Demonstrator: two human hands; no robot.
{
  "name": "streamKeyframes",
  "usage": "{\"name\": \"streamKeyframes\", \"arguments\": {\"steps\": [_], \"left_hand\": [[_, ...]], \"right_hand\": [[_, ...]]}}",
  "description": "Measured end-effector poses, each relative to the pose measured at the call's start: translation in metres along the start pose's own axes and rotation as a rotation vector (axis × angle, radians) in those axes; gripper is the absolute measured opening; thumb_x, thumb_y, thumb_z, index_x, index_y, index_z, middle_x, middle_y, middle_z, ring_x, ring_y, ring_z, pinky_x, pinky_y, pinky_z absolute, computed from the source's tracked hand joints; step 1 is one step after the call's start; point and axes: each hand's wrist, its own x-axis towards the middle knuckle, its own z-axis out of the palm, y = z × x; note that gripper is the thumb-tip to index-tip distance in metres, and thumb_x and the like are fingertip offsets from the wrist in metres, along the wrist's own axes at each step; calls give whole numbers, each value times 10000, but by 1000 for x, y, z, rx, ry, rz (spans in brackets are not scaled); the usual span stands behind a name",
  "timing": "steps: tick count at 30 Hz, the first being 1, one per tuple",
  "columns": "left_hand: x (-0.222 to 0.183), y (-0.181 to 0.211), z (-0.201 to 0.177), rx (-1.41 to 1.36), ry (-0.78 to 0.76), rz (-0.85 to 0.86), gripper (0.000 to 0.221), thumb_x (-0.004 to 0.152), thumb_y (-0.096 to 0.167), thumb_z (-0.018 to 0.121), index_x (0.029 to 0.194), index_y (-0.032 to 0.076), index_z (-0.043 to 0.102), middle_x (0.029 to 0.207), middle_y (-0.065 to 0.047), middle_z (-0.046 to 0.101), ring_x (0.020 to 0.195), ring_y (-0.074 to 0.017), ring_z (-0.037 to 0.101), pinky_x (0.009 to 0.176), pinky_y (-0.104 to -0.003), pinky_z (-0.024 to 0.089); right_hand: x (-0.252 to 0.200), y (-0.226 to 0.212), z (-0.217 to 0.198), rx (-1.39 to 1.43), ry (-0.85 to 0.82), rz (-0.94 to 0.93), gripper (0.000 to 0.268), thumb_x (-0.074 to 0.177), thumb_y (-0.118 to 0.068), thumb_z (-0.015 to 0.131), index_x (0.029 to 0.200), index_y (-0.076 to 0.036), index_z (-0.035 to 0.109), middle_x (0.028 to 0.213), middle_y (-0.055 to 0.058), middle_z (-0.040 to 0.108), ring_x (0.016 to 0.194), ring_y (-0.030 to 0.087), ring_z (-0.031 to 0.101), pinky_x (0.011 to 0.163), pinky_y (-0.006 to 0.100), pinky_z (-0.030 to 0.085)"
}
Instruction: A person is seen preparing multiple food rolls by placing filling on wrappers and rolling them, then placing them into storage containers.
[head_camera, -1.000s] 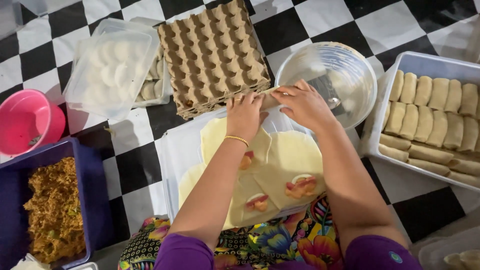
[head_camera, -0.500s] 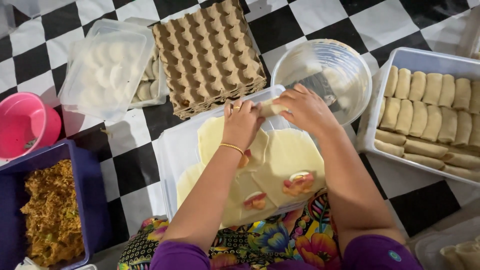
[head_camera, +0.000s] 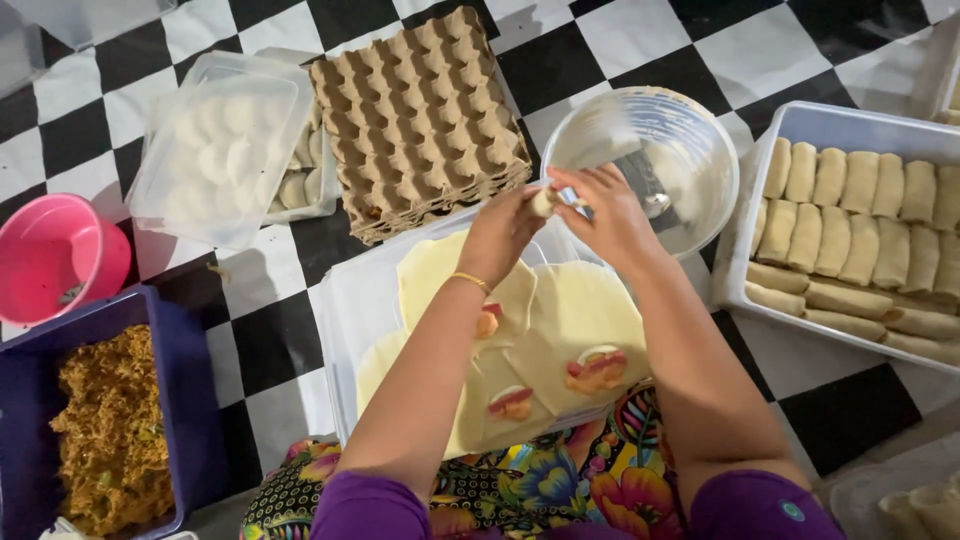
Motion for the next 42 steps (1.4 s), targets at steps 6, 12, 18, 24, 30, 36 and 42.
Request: {"name": "streamKeyframes", "arguments": {"steps": [6,12,18,24,30,36,42], "left_hand": [[-53,32,-31,-1165,123,-264,374,910,140,795,1248,57,657,1010,-34,672,923,-143,652,845,-309,579],[-111,93,-92,-1538,82,-198,362,994,91,588,1351,38,586,1206,-137,652,1120,-239,635,995,-380,493],[-153,138,-126,-1797,93,-191,347,1124,287,383,1285,69,600,1334,-197,639,1274,-351,602,1133,-480,422],[-180,151,-117,-1601,-10,-292,475,1129,414,272,1376,109,538,1468,-184,523,1367,-399,485,1159,-527,361],[-212,190,-101,-1381,-281,-246,785,1057,629,141,1610,87,273,1632,-197,272,1488,-477,234,1214,-600,197],[-231,196,-108,-1206,-566,-97,676,983,409,479,1502,-5,350,1710,-184,177,1563,-343,193,1243,-518,179],[-235,142,-109,-993,-434,-533,721,912,307,300,1534,-53,249,1643,-227,302,1538,-328,279,1176,-506,262]], "right_hand": [[-2,-63,-51,47,148,-130,484,1025,-401,570,1384,-88,658,998,55,668,902,269,588,845,392,427],[-25,-126,-30,-265,100,-278,1028,779,-902,315,1473,-187,567,1164,158,504,897,327,477,856,448,400],[-44,-200,-46,-120,83,-248,1049,799,-902,243,1517,-197,537,1266,126,456,978,319,488,918,426,421],[-73,-227,-70,58,148,-63,663,873,-459,608,1424,-93,581,1193,115,564,1054,319,577,885,380,500],[-148,-220,-104,861,68,795,404,880,-249,744,1248,-85,721,1100,81,747,993,175,693,863,334,574],[-258,-143,-152,1094,221,783,441,914,-73,673,1333,55,618,1169,92,701,988,142,624,878,275,515],[-392,-103,-311,-46,369,957,493,821,-204,798,1265,-27,678,1080,69,726,890,177,649,812,308,521]]}}
